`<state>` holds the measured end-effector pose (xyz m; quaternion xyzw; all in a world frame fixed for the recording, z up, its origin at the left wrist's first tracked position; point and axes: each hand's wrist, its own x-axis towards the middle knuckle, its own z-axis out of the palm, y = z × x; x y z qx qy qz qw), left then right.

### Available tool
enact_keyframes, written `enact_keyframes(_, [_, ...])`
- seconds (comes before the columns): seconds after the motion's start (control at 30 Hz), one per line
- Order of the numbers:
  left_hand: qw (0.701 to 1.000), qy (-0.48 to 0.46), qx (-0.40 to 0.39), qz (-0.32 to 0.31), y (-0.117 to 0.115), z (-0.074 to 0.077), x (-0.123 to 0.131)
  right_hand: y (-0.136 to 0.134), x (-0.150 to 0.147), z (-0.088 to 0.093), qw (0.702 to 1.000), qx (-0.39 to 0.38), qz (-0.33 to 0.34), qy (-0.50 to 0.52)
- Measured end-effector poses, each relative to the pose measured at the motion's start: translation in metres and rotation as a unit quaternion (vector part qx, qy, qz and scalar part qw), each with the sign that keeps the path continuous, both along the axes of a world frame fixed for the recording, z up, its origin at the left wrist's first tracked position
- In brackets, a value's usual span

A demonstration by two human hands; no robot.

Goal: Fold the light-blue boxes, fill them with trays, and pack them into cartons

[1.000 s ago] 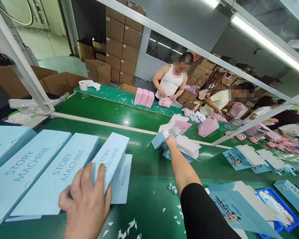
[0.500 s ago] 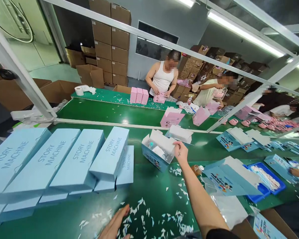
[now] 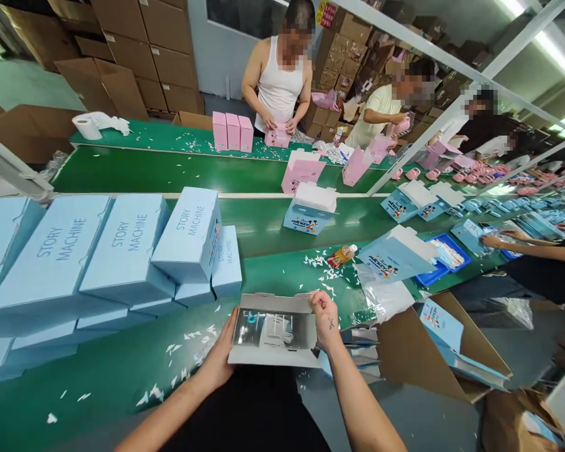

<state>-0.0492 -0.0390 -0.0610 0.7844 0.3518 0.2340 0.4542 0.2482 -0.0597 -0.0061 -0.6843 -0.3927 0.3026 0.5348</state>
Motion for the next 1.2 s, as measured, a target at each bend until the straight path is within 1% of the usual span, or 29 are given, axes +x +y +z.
enact_keyframes(0.1, [0.999,0.028,-0.007,0.016,-0.011,0.008,-0.025,-0.008,-0.021,-0.012,0.998,-0.011,-0.014,0.064])
enact_keyframes(0.2, [0.997,0.060,-0.017,0.038,-0.023,0.008,-0.051,-0.012,-0.028,-0.019,0.994,0.011,-0.016,0.110])
enact_keyframes(0.27, [0.996,0.073,-0.023,0.049,-0.030,0.006,-0.064,-0.023,-0.025,-0.021,0.993,0.016,-0.050,0.105])
enact_keyframes(0.33, [0.994,0.066,-0.032,0.075,-0.034,0.004,-0.073,-0.044,-0.022,-0.021,0.995,-0.011,-0.070,0.064])
enact_keyframes(0.37, [0.993,0.056,-0.036,0.093,-0.036,0.004,-0.076,-0.057,-0.021,-0.019,0.997,-0.035,-0.058,0.033])
enact_keyframes(0.4, [0.992,0.048,-0.037,0.108,-0.037,0.004,-0.079,-0.070,-0.021,-0.016,0.998,-0.065,-0.027,-0.001])
enact_keyframes(0.43, [0.992,0.041,-0.036,0.113,-0.037,0.004,-0.081,-0.083,-0.023,-0.013,0.995,-0.095,0.022,-0.035])
enact_keyframes(0.47, [0.993,0.036,-0.031,0.107,-0.037,0.005,-0.083,-0.093,-0.025,-0.008,0.988,-0.120,0.077,-0.066])
enact_keyframes(0.53, [0.997,0.032,-0.010,0.070,-0.033,0.008,-0.084,-0.104,-0.032,0.000,0.965,-0.144,0.178,-0.125])
enact_keyframes(0.63, [0.999,0.035,0.008,-0.002,-0.021,0.014,-0.080,-0.099,-0.039,0.005,0.928,-0.122,0.282,-0.209])
enact_keyframes(0.73, [0.996,0.064,0.015,-0.065,-0.004,0.023,-0.072,-0.083,-0.038,0.007,0.892,-0.126,0.347,-0.261])
enact_keyframes(0.83, [0.989,0.091,0.022,-0.115,0.010,0.034,-0.064,-0.070,-0.032,0.015,0.863,-0.168,0.392,-0.270])
enact_keyframes(0.93, [0.983,0.085,0.025,-0.162,0.018,0.042,-0.058,-0.063,-0.026,0.025,0.838,-0.191,0.437,-0.265])
enact_keyframes(1.07, [0.984,0.073,0.008,-0.162,0.023,0.044,-0.052,-0.054,-0.023,0.031,0.827,-0.215,0.458,-0.246])
enact_keyframes(1.13, [0.983,0.077,-0.002,-0.164,0.025,0.045,-0.050,-0.049,-0.024,0.031,0.828,-0.222,0.460,-0.232])
enact_keyframes(1.2, [0.981,0.087,-0.014,-0.172,0.026,0.046,-0.047,-0.046,-0.026,0.030,0.837,-0.222,0.448,-0.223])
